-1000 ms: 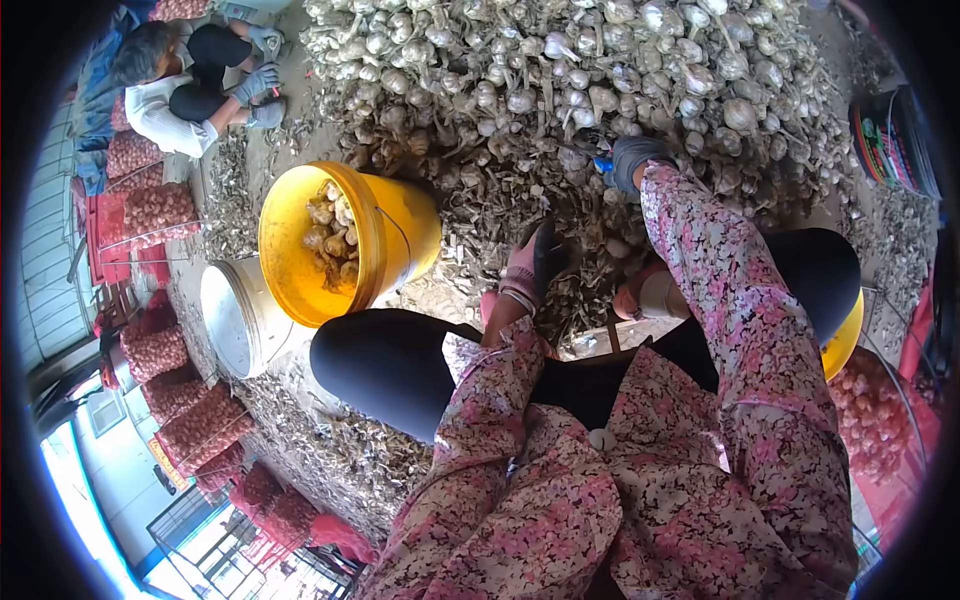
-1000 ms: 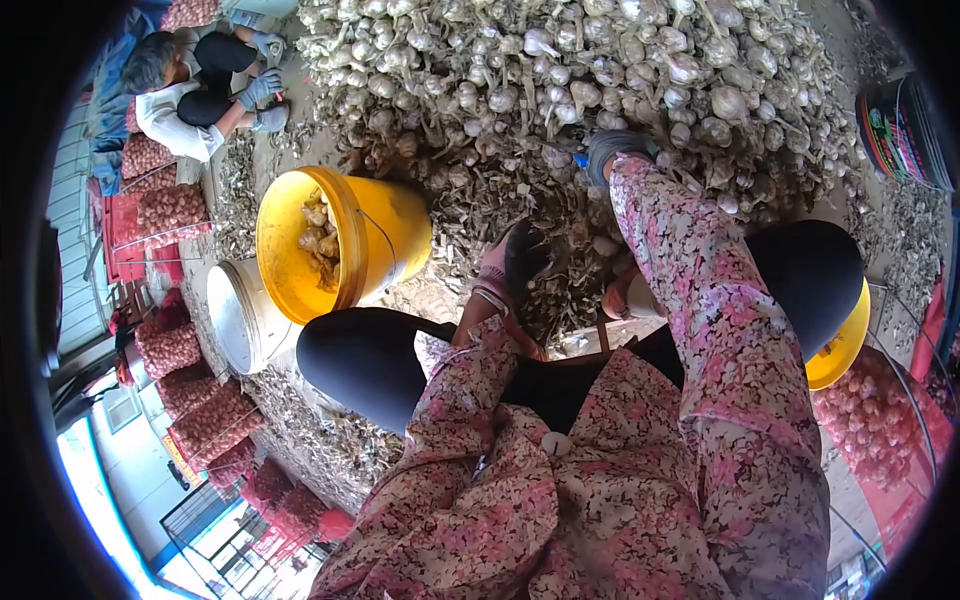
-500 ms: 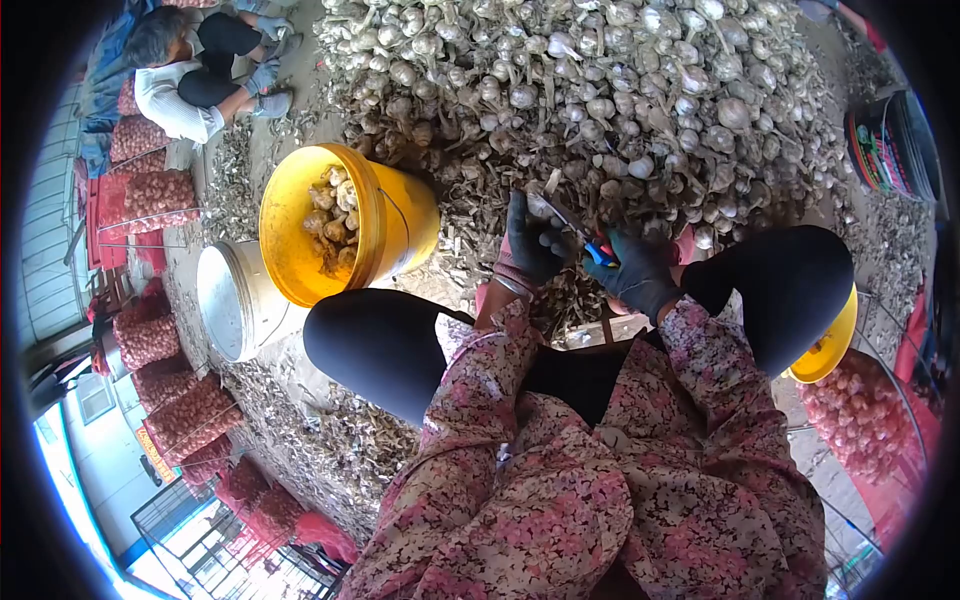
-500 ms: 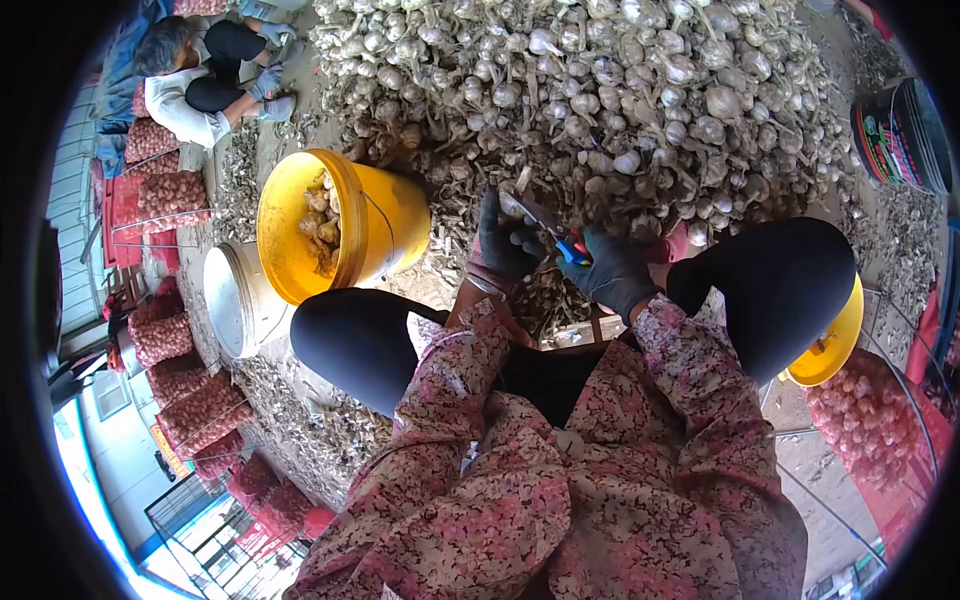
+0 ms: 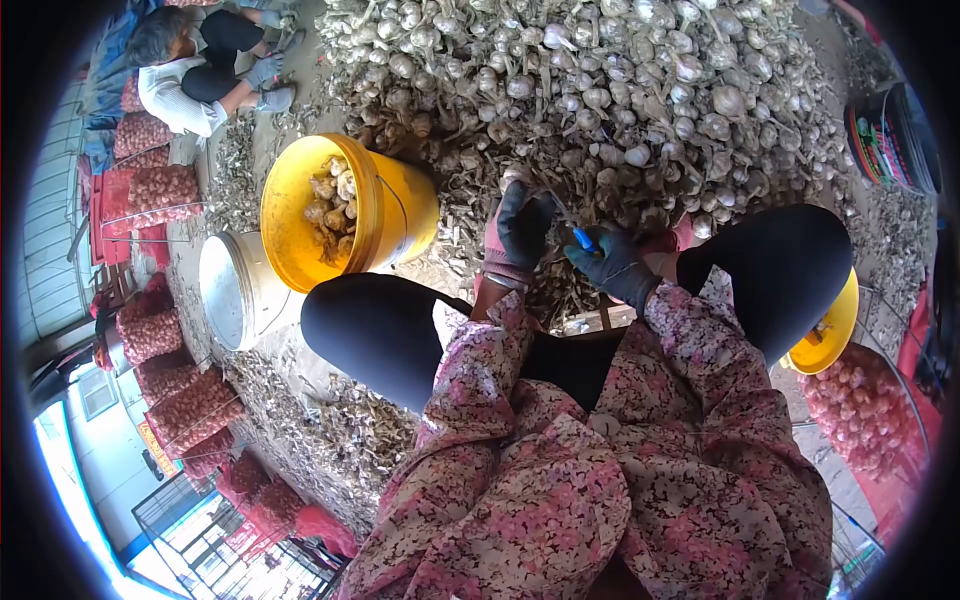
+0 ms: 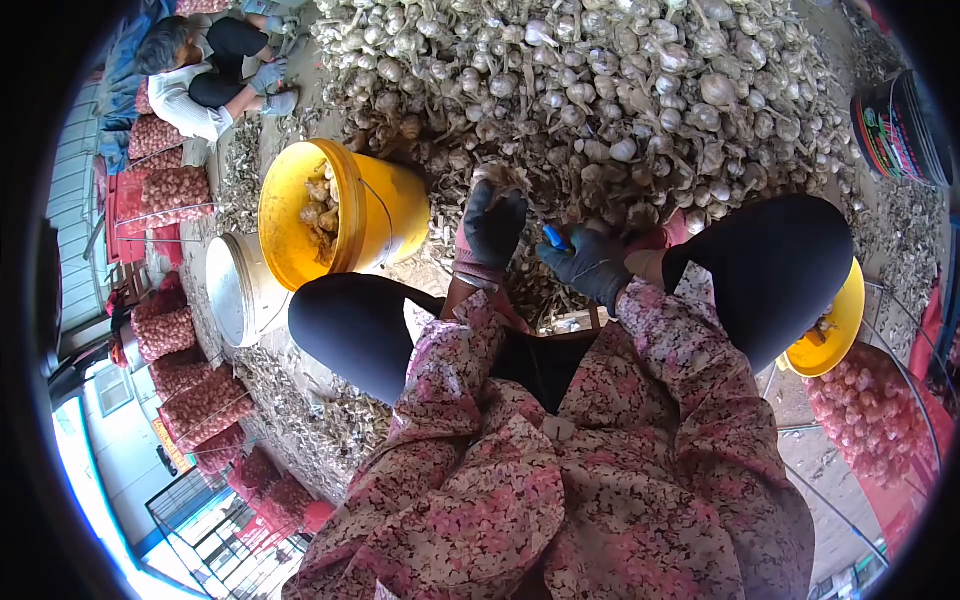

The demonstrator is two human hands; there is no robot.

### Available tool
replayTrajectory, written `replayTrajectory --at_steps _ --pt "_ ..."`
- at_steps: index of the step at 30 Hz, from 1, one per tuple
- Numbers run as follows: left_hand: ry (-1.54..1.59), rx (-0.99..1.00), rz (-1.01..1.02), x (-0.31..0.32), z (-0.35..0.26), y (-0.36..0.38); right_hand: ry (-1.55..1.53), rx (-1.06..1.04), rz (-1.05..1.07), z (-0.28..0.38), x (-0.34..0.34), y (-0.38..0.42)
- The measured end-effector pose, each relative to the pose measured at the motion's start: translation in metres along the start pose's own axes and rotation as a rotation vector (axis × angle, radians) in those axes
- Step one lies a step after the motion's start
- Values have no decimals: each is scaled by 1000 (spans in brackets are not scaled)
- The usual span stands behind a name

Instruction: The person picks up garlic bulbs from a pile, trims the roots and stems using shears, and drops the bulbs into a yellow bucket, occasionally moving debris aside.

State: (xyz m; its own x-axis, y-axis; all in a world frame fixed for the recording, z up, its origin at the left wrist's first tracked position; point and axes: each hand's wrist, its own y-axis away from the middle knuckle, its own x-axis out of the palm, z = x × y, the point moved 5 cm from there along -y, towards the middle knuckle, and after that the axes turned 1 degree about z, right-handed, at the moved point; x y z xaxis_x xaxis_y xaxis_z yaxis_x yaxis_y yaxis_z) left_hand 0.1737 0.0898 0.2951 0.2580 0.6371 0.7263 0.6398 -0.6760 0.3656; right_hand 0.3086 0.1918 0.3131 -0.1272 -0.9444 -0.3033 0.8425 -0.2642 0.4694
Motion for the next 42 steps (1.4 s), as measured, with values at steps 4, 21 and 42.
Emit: replayTrajectory --at_steps 4,21,42 --pt "313 -191 -27 26 -10 18 -182 -240 -154 -11 15 2" --pt "-448 360 -143 6 -42 15 78 -385 -358 30 -30 15" --pt "-1020 69 -176 10 -14 22 709 -31 6 1 -31 1"
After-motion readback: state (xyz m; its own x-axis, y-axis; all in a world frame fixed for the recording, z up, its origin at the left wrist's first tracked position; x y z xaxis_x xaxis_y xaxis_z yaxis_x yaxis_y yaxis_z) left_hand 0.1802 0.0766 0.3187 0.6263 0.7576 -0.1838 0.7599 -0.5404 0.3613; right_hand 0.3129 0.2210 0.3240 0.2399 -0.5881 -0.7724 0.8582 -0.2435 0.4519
